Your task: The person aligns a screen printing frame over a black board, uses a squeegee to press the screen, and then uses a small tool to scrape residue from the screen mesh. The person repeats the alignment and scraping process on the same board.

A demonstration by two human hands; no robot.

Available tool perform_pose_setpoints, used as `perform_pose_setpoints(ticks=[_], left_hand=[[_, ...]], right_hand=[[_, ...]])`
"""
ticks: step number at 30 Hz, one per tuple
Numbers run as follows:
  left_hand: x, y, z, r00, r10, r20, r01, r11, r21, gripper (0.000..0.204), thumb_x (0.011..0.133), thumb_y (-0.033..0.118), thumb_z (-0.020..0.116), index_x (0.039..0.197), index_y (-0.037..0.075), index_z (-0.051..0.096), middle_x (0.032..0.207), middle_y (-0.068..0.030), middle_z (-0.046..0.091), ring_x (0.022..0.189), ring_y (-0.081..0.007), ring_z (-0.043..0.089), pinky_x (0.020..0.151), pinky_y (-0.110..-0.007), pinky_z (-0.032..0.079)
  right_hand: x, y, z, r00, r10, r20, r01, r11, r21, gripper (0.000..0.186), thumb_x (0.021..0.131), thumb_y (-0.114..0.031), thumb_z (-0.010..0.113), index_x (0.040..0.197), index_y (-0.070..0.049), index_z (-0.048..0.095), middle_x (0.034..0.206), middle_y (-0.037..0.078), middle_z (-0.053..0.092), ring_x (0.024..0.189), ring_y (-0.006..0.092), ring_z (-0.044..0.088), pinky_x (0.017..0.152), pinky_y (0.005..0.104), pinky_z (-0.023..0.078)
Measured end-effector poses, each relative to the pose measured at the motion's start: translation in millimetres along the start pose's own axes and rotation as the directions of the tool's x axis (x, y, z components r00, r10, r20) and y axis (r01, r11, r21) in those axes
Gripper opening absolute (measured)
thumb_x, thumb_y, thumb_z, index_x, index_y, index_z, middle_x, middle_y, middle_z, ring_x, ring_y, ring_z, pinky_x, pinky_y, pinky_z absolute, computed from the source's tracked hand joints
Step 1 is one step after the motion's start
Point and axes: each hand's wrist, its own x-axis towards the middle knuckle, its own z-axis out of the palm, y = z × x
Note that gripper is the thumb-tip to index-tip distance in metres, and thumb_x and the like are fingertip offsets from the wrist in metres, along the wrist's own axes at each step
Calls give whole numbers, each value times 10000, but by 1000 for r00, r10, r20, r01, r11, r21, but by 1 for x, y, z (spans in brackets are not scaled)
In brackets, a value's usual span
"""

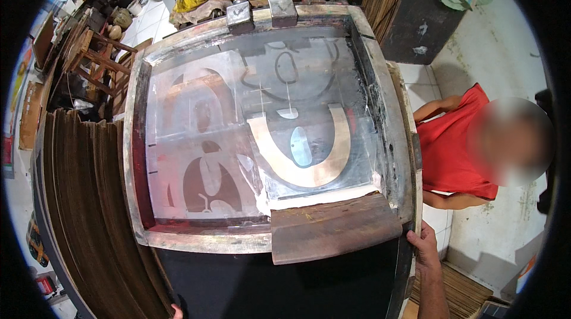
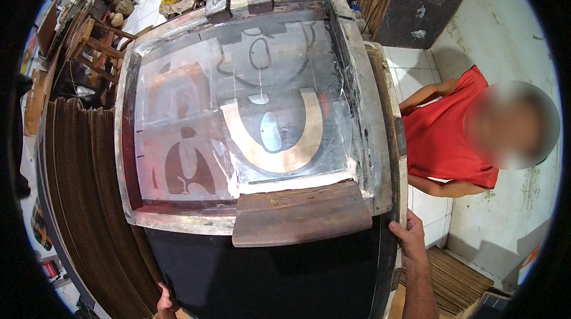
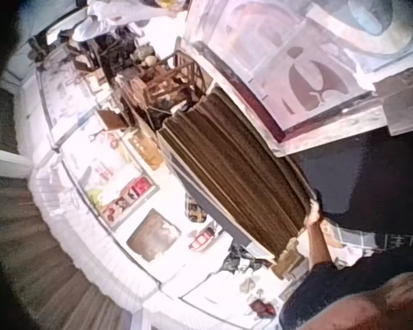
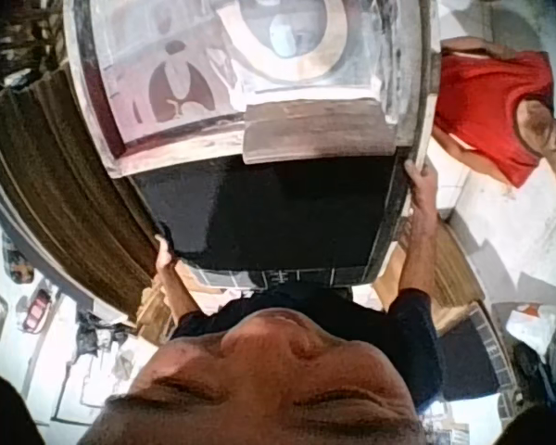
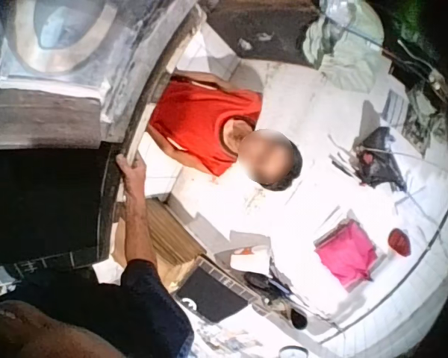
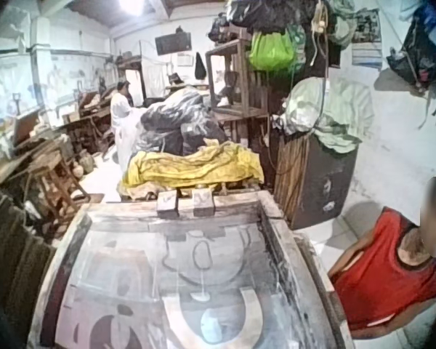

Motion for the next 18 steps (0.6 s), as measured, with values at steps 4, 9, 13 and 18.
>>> perform_pose_setpoints(ticks=[4, 9, 13, 18], left_hand=[[-4, 10, 4, 990, 130, 58, -134, 989, 65, 980, 951, 677, 655, 1608, 1, 386, 1560, -134, 529, 1361, -371, 536, 1156, -509, 430], [-18, 77, 81, 986, 117, -122, -137, 976, -170, 971, 829, 286, 884, 1592, -42, 381, 1499, -179, 566, 1342, -357, 549, 1131, -497, 432], [-26, 105, 110, 975, 68, -210, -91, 990, -105, 981, 815, 274, 897, 1580, -63, 383, 1477, -182, 585, 1314, -356, 569, 1124, -479, 434], [-27, 103, 109, 970, 69, -231, -99, 988, -119, 1014, 779, 278, 920, 1572, -67, 390, 1459, -185, 599, 1299, -356, 579, 1127, -469, 431]], right_hand=[[-1, -1, 3, 1000, -4, -21, 5, 1000, 8, 559, 857, -158, 865, 1325, 40, 634, 1123, 91, 753, 965, 175, 721, 901, 327, 584], [-1, -5, 6, 999, 11, -39, -12, 1000, -2, 575, 835, -165, 875, 1318, 43, 641, 1132, 96, 754, 969, 178, 719, 898, 326, 577], [-2, -7, 6, 999, 9, -41, -10, 1000, -26, 567, 820, -182, 882, 1291, 42, 659, 1124, 89, 754, 959, 173, 714, 894, 318, 568], [-3, -9, 9, 998, 19, -68, -22, 999, -36, 545, 818, -176, 878, 1273, 42, 673, 1102, 81, 759, 946, 162, 712, 892, 310, 566]])
